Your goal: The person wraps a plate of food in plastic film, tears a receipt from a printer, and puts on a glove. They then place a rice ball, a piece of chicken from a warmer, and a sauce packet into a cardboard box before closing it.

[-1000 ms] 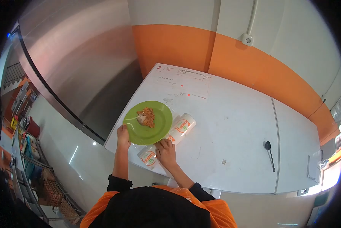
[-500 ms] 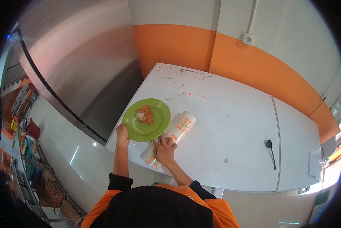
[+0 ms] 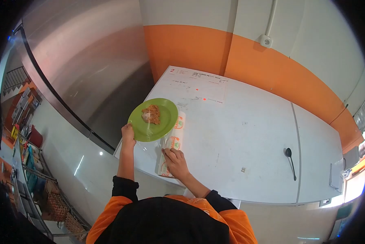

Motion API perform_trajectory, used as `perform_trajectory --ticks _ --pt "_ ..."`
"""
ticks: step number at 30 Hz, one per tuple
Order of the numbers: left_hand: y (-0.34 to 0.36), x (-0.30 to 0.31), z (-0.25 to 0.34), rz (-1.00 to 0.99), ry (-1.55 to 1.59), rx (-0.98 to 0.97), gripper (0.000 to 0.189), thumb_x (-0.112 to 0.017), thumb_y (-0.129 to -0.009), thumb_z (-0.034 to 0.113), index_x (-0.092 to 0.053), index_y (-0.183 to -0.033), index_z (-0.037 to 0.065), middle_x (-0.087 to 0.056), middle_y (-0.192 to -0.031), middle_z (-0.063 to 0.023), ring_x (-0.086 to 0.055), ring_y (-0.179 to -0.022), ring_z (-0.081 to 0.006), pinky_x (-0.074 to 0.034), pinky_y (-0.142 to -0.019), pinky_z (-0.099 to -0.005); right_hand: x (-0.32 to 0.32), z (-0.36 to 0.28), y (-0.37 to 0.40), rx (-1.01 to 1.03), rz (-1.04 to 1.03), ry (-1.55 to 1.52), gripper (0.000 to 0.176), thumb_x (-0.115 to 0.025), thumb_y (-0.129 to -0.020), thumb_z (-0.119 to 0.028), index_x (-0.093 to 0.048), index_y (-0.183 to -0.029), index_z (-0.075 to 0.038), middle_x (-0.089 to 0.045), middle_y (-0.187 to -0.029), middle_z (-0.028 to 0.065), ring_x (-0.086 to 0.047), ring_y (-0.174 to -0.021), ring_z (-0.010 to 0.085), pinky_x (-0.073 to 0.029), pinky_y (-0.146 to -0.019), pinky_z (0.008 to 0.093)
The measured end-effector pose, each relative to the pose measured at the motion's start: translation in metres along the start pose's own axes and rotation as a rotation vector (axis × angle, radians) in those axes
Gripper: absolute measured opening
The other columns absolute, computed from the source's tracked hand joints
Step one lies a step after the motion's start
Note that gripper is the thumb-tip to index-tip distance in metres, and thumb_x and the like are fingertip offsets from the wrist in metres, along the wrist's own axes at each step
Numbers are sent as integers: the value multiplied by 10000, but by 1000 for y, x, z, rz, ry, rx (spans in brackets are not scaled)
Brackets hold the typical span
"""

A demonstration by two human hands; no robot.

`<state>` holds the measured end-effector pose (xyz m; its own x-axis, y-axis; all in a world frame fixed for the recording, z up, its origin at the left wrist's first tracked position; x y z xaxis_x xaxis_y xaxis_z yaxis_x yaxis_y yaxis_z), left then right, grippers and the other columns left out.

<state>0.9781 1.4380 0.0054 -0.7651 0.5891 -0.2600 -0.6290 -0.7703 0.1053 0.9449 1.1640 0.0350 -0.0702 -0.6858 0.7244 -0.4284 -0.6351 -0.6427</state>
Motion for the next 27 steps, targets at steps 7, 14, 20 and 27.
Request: perform_trajectory --ticks 7,14,20,27 --pt "-6 27 -24 63 59 43 314 -372 -950 136 -581 -964 -98 -645 -876 -147 -640 -768 -208 -509 -685 -333 1 7 -7 135 -4 -388 425 -658 -711 19 -589 -1130 23 -520 -1164 130 -537 -1063 278 -446 -897 374" --pt "16 54 0 186 28 9 316 -379 -947 137 -589 -939 -98 -641 -843 -126 -624 -748 -199 -482 -655 -330 1 -7 -16 184 20 -434 371 -673 -721 26 -603 -1085 19 -570 -1137 136 -549 -1086 291 -453 -916 407" --pt "19 60 16 258 -179 -63 321 -392 -958 163 -603 -964 -79 -645 -836 -152 -619 -763 -212 -463 -679 -353 -21 1 -29 162 -197 -549 289 -631 -751 69 -624 -1026 -21 -619 -1066 124 -621 -988 279 -521 -793 365" --pt "14 64 22 319 -183 -81 318 -413 -969 182 -603 -987 -72 -655 -871 -171 -631 -803 -242 -468 -715 -369 -18 -6 -47 -79 -428 -617 393 -736 -769 -105 -620 -1144 -97 -543 -1039 119 -616 -879 296 -534 -769 394"
Point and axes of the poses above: each hand's wrist, its own y-axis away from the middle knuckle, its own x-axis out of the back of the hand, z = x × y, the point moved 6 cm from there along -y, towards the middle knuckle
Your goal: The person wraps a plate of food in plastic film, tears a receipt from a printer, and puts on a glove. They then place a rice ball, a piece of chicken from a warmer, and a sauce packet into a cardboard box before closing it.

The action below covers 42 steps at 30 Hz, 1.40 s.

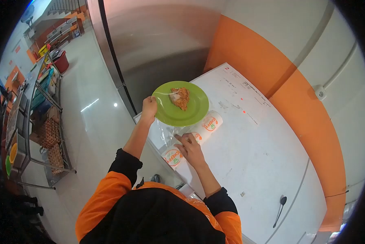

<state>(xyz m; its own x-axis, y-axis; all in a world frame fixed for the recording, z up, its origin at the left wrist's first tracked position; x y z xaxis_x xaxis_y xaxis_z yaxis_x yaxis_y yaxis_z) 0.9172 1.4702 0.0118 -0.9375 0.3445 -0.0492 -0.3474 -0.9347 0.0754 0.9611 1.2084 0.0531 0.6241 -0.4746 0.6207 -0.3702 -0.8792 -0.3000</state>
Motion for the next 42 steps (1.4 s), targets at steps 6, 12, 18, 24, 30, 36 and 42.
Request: perform_trajectory --ticks 6,12,18,24,30,36,42 --pt "5 -2 -3 4 68 23 307 -421 -973 184 -608 -972 -60 -651 -849 -149 -626 -785 -227 -470 -708 -360 4 -22 2 13 -1 195 591 -791 -676 -472 -643 -1156 -162 -446 -1177 136 -451 -1148 352 -478 -865 483" --pt "2 4 8 20 67 -7 295 -422 -968 169 -606 -952 -61 -646 -815 -130 -613 -728 -200 -466 -667 -350 -16 -15 19 -167 -240 511 540 -557 -820 -622 -633 -1195 -240 -377 -1437 76 -322 -1280 366 -366 -848 695" --pt "-24 15 25 20 42 -75 285 -431 -953 159 -606 -935 -65 -635 -792 -121 -599 -712 -180 -463 -640 -348 -50 5 33 -111 -171 359 443 -429 -948 -466 -646 -1167 -147 -462 -1390 73 -218 -1389 300 -283 -922 713" --pt "-26 21 34 -6 182 53 290 -432 -944 151 -606 -935 -81 -627 -808 -111 -597 -721 -192 -473 -646 -345 -46 -24 33 -101 -125 440 592 -590 -813 -569 -640 -1122 -67 -518 -1308 19 -217 -1406 262 -376 -833 674" --pt "-26 18 51 -3 119 130 298 -455 -952 172 -612 -1000 -76 -634 -887 -132 -608 -780 -206 -483 -682 -349 -51 -17 40 -36 -75 467 625 -722 -654 -516 -651 -1112 -97 -501 -1297 3 -193 -1419 263 -471 -712 573" --pt "-44 23 50 19 23 162 302 -462 -953 180 -619 -1033 -66 -645 -951 -145 -620 -833 -224 -486 -722 -374 -51 -22 43 -87 -150 505 531 -739 -640 -430 -674 -1069 -124 -522 -1284 10 -193 -1420 269 -478 -715 550" --pt "-37 29 58 72 -22 187 292 -465 -948 178 -629 -1030 -49 -650 -956 -140 -621 -844 -225 -483 -729 -372 -46 -24 49 -95 -184 493 549 -750 -625 -433 -675 -1065 -113 -520 -1288 -11 -196 -1419 247 -461 -722 566"
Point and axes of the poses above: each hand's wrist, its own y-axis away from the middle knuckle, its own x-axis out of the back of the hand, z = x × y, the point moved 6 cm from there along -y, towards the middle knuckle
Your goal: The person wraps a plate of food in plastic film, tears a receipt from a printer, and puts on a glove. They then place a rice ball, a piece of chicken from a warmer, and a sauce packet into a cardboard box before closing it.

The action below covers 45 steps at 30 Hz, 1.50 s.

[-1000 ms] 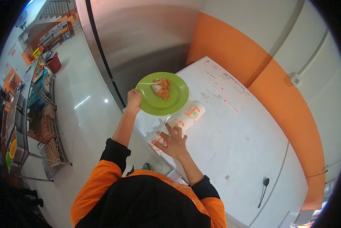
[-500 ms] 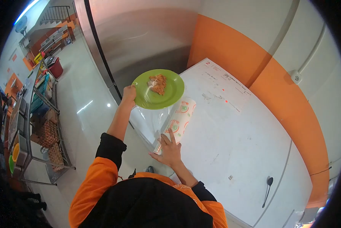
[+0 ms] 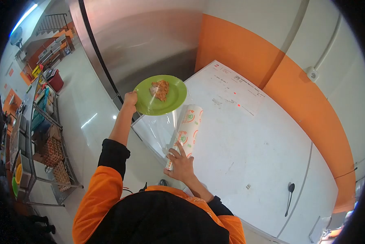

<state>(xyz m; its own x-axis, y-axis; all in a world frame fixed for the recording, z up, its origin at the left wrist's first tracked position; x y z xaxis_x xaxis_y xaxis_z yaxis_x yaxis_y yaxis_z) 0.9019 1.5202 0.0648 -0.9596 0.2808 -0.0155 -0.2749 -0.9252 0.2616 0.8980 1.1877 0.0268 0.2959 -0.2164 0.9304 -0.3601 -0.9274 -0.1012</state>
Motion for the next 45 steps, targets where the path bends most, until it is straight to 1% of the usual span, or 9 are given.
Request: perform_trajectory --ticks 3,11,13,19,25,29,34,38,45 --pt "-17 0 -11 -29 4 -4 284 -464 -943 173 -631 -1024 -42 -653 -946 -135 -618 -842 -220 -481 -726 -367 2 3 7 -6 -42 36 588 -739 -623 -426 -652 -1127 -135 -529 -1263 -52 -239 -1404 205 -470 -698 565" --pt "-35 -12 -41 -61 -1 45 287 -452 -932 167 -632 -1000 -45 -657 -935 -118 -614 -826 -206 -474 -721 -363 4 10 37 -79 -61 64 543 -743 -611 -385 -642 -1077 -125 -520 -1283 -33 -232 -1405 218 -442 -700 589" --pt "-56 -18 -49 -122 32 -24 293 -451 -928 165 -636 -1008 -49 -657 -919 -114 -612 -824 -201 -470 -722 -357 4 11 50 -98 -83 79 536 -747 -609 -387 -635 -1069 -135 -519 -1282 -39 -238 -1403 210 -441 -696 586" --pt "-15 -50 -28 -182 -96 -54 298 -466 -938 178 -635 -1018 -56 -659 -907 -111 -611 -811 -201 -469 -729 -348 18 18 79 -127 -108 69 490 -761 -634 -359 -604 -1064 -184 -492 -1259 -93 -238 -1391 128 -420 -746 558" --pt "-23 -77 -31 -331 -110 -64 300 -468 -952 180 -639 -1028 -54 -664 -906 -113 -625 -785 -202 -486 -717 -341 20 42 112 -29 -31 303 393 -763 -620 -290 -608 -964 -179 -528 -1192 -125 -279 -1366 82 -435 -670 516" --pt "-16 -86 -35 -368 -160 -116 301 -469 -961 185 -638 -1021 -58 -664 -913 -116 -629 -796 -198 -491 -726 -345 31 46 137 46 -79 304 358 -764 -641 -307 -625 -950 -192 -538 -1193 -133 -288 -1359 74 -444 -661 535" --pt "-16 -101 -65 -466 -149 15 309 -456 -983 201 -608 -1110 -36 -649 -1003 -125 -638 -854 -217 -520 -789 -372 35 61 163 -9 -192 341 357 -742 -692 -337 -641 -1014 -218 -525 -1248 -140 -274 -1364 73 -437 -737 585" --pt "6 -112 -69 -485 -112 91 323 -472 -974 206 -614 -1098 -57 -661 -965 -111 -631 -830 -186 -501 -739 -334 52 66 171 -21 -284 384 371 -719 -710 -332 -652 -1058 -222 -519 -1286 -138 -256 -1371 63 -408 -797 615" --pt "90 -145 -73 -843 -108 3 332 -422 -1004 206 -593 -1127 -51 -650 -986 -87 -607 -862 -140 -484 -780 -293 63 98 154 -92 -228 395 325 -707 -693 -272 -668 -1006 -196 -518 -1312 -128 -269 -1371 63 -392 -812 621"
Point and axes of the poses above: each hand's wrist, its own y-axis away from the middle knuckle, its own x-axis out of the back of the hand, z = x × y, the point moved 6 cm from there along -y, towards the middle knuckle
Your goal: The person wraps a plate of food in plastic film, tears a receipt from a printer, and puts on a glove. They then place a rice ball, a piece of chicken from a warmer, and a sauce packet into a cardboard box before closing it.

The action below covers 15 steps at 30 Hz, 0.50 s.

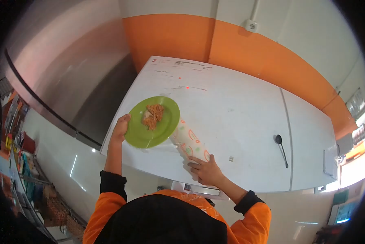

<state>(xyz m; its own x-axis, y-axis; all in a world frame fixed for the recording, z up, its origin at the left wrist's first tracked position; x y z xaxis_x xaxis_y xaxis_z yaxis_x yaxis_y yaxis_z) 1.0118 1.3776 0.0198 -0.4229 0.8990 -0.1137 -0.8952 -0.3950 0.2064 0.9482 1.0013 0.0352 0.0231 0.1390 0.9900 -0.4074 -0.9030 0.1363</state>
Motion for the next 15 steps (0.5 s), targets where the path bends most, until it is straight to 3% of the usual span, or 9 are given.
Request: perform_trajectory --ticks 2,4,5,7,8,10,13,14,15 --pt "8 -18 -2 -34 -44 2 327 -420 -1007 215 -595 -1100 -45 -646 -957 -73 -598 -850 -125 -482 -766 -278 1 4 -4 -11 -81 16 351 -666 -731 -240 -647 -1079 -196 -479 -1355 -119 -289 -1352 57 -391 -826 618" --pt "15 -31 -12 -102 -22 -14 323 -426 -1008 225 -596 -1077 -40 -641 -940 -61 -590 -840 -112 -483 -752 -272 2 8 -4 -13 135 -39 398 -677 -745 -266 -608 -1125 -168 -417 -1415 -53 -346 -1312 94 -398 -860 585" --pt "24 -39 -14 -116 -68 -2 323 -431 -1007 231 -597 -1074 -37 -639 -933 -57 -588 -833 -110 -484 -745 -273 -9 12 -3 -26 135 -40 398 -677 -745 -266 -608 -1125 -168 -417 -1415 -53 -346 -1312 94 -398 -860 585" --pt "38 -47 -24 -151 -161 11 327 -447 -1002 254 -599 -1070 -27 -639 -924 -53 -579 -817 -103 -483 -734 -273 -20 17 4 -2 350 -143 531 -710 -732 -322 -548 -1208 -150 -410 -1385 77 -405 -1257 163 -409 -891 540" --pt "45 -47 -29 -158 -165 13 327 -447 -1002 254 -599 -1070 -27 -639 -924 -53 -579 -817 -103 -483 -734 -273 -23 13 8 -9 351 -145 531 -710 -732 -322 -548 -1208 -150 -410 -1385 77 -405 -1257 163 -409 -891 540" --pt "59 -50 -40 -274 -208 84 357 -444 -1006 294 -594 -1099 -17 -635 -937 -31 -582 -826 -86 -490 -752 -263 -20 19 16 -276 470 -253 676 -730 -695 -425 -507 -1268 -146 -446 -1282 164 -515 -1132 254 -439 -872 494" --pt "87 -58 -30 -467 -316 90 412 -477 -991 334 -582 -1123 -42 -645 -960 -74 -595 -867 -132 -485 -806 -287 7 15 13 -450 315 -284 783 -738 -651 -473 -472 -1313 -150 -518 -1135 168 -601 -947 298 -465 -794 465" --pt "98 -63 -20 -472 -319 101 412 -477 -991 334 -582 -1123 -42 -645 -960 -74 -595 -867 -132 -485 -806 -287 5 14 11 -456 308 -292 783 -738 -651 -473 -472 -1313 -150 -518 -1135 168 -601 -947 298 -465 -794 465" --pt "110 -70 -2 -454 -500 -19 437 -487 -984 348 -572 -1115 -61 -644 -978 -103 -594 -891 -173 -473 -839 -315 1 12 9 -446 264 -209 791 -735 -648 -474 -466 -1318 -148 -548 -1075 149 -612 -871 293 -466 -755 448"
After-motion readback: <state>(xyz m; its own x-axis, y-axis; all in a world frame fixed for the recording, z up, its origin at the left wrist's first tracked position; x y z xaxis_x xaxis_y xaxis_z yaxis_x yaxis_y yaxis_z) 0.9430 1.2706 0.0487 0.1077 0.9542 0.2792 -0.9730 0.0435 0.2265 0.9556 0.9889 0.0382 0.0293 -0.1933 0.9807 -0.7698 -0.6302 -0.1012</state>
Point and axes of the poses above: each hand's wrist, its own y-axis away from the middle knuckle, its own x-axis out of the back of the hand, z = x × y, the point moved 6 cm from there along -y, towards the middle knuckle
